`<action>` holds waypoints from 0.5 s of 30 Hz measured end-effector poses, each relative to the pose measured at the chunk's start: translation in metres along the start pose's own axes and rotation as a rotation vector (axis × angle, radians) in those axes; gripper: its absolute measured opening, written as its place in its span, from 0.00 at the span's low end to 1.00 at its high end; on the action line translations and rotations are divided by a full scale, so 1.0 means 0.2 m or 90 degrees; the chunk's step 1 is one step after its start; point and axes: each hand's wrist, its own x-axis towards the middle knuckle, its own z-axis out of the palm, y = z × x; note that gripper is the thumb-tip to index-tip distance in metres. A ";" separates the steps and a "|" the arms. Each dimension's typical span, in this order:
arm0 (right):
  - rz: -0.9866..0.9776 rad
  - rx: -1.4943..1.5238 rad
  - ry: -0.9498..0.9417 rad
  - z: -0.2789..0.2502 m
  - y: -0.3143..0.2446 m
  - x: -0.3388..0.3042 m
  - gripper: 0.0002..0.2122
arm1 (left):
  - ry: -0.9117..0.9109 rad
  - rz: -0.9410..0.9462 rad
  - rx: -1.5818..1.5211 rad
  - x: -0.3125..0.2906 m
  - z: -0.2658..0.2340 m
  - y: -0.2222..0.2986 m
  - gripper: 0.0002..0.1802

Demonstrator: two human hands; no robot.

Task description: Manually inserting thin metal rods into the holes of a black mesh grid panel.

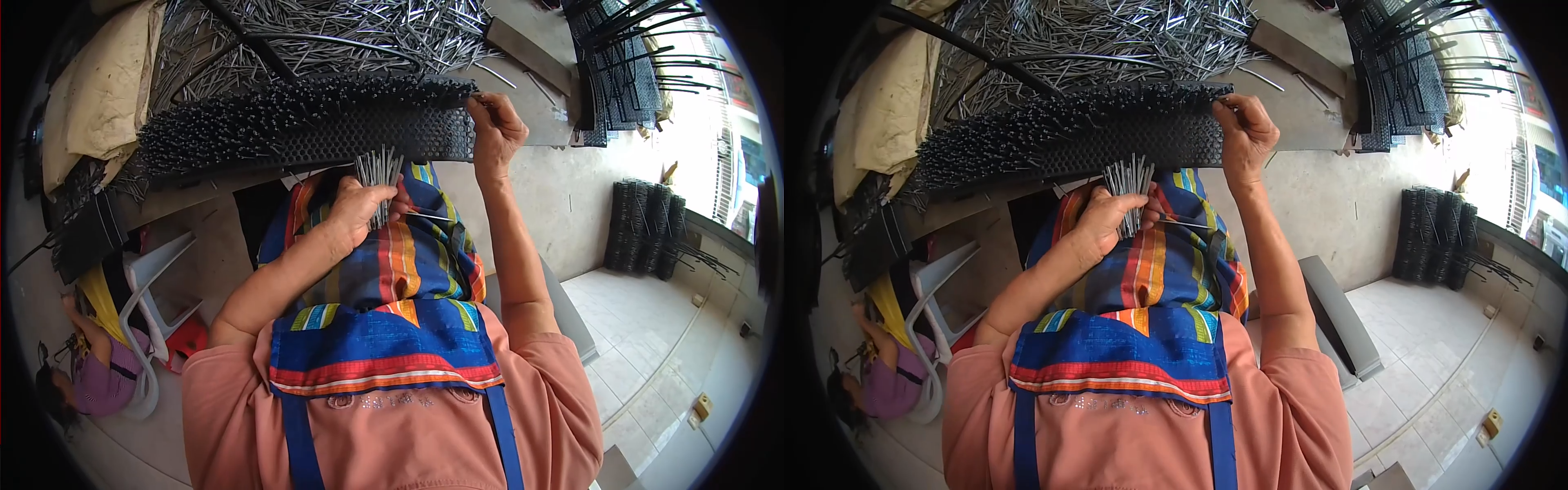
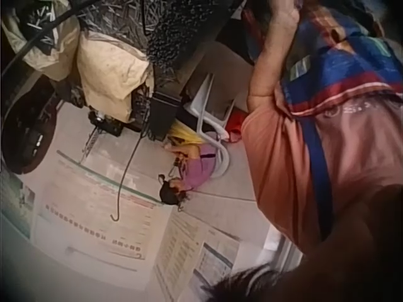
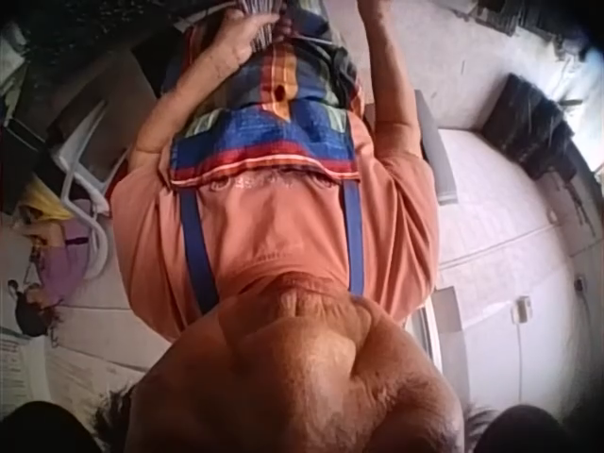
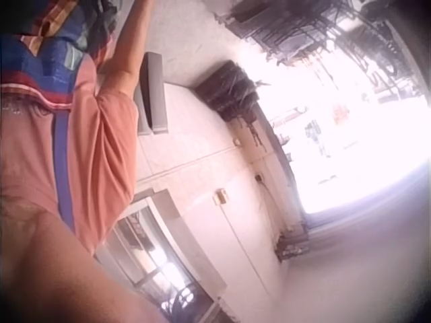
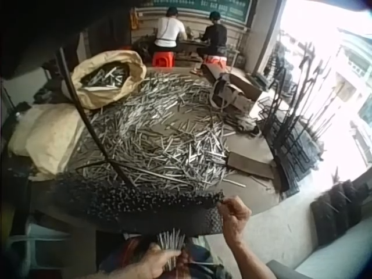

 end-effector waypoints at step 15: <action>-0.204 -0.270 -0.123 0.01 0.03 0.06 0.04 | 0.026 0.025 -0.043 -0.07 -0.04 -0.01 0.09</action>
